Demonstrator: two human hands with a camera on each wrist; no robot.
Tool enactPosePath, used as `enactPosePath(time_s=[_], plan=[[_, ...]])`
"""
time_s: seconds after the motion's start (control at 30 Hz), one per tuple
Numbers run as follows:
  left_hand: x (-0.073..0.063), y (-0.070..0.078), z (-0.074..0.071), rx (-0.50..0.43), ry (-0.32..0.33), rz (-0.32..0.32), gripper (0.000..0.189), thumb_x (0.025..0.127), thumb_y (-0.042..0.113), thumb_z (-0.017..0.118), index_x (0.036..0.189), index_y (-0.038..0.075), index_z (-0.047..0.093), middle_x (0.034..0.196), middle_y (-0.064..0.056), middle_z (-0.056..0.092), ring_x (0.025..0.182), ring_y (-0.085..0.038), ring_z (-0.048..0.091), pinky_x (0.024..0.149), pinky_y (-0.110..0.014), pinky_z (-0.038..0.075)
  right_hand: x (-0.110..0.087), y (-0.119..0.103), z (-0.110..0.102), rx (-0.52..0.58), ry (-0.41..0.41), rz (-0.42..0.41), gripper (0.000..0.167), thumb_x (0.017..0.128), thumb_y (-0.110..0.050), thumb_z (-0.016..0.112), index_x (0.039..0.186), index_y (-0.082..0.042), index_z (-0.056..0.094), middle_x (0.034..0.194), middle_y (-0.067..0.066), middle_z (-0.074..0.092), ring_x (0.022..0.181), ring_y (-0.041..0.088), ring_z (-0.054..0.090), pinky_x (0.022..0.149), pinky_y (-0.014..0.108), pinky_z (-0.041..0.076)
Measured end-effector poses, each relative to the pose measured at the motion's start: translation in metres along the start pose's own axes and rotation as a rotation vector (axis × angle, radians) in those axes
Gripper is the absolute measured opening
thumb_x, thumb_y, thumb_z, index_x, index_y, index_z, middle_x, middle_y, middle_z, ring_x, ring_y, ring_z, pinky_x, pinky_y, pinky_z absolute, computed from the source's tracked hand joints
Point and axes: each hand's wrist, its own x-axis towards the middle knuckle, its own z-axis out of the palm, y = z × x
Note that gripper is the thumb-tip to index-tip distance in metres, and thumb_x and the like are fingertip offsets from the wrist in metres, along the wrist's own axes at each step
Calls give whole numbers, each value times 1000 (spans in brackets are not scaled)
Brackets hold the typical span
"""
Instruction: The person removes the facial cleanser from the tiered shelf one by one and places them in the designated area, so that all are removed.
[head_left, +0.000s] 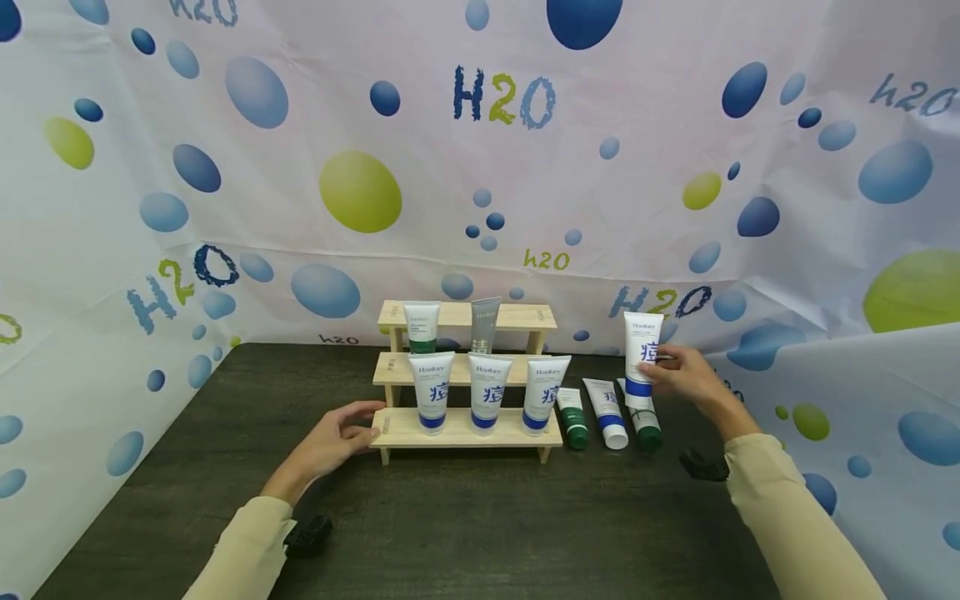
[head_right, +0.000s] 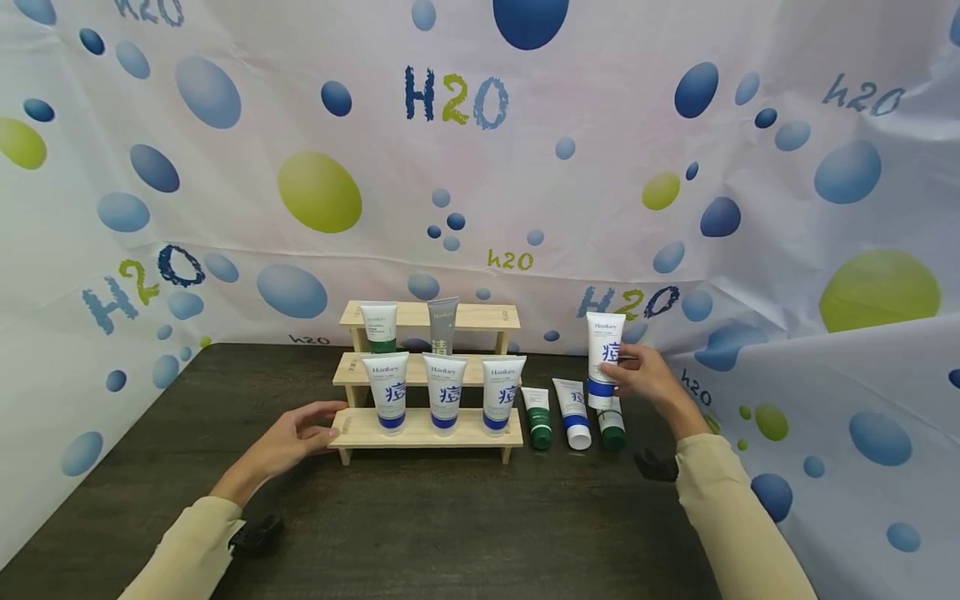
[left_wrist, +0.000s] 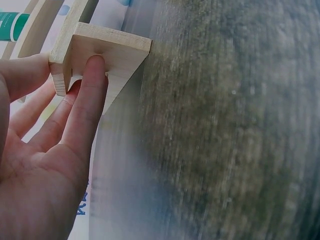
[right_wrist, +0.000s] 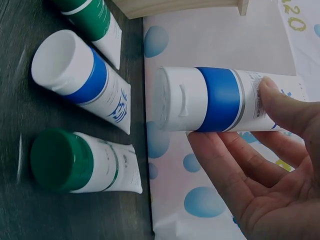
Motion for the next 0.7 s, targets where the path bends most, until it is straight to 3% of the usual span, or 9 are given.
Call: enactPosePath(time_s=[0.33,0.7], plan=[[2,3,-1,18,6,-12,54,102,18,66,153,7,48,152,-28,47,127,-38,65,97,-45,60,-2,10,-5,2,13,32,73,105,-32,62,152,15,33,140,43,52,104,31,73,93,51,61],[1,1,-1,29,10,4,54,102,16,65,153,5,47,153,-30,45,128,-41,63,95,-45,61,-3,18,-8,-10,0,80,75,104,-33,63,151,17,32,139,44,53,102,31,75,93,52,61]])
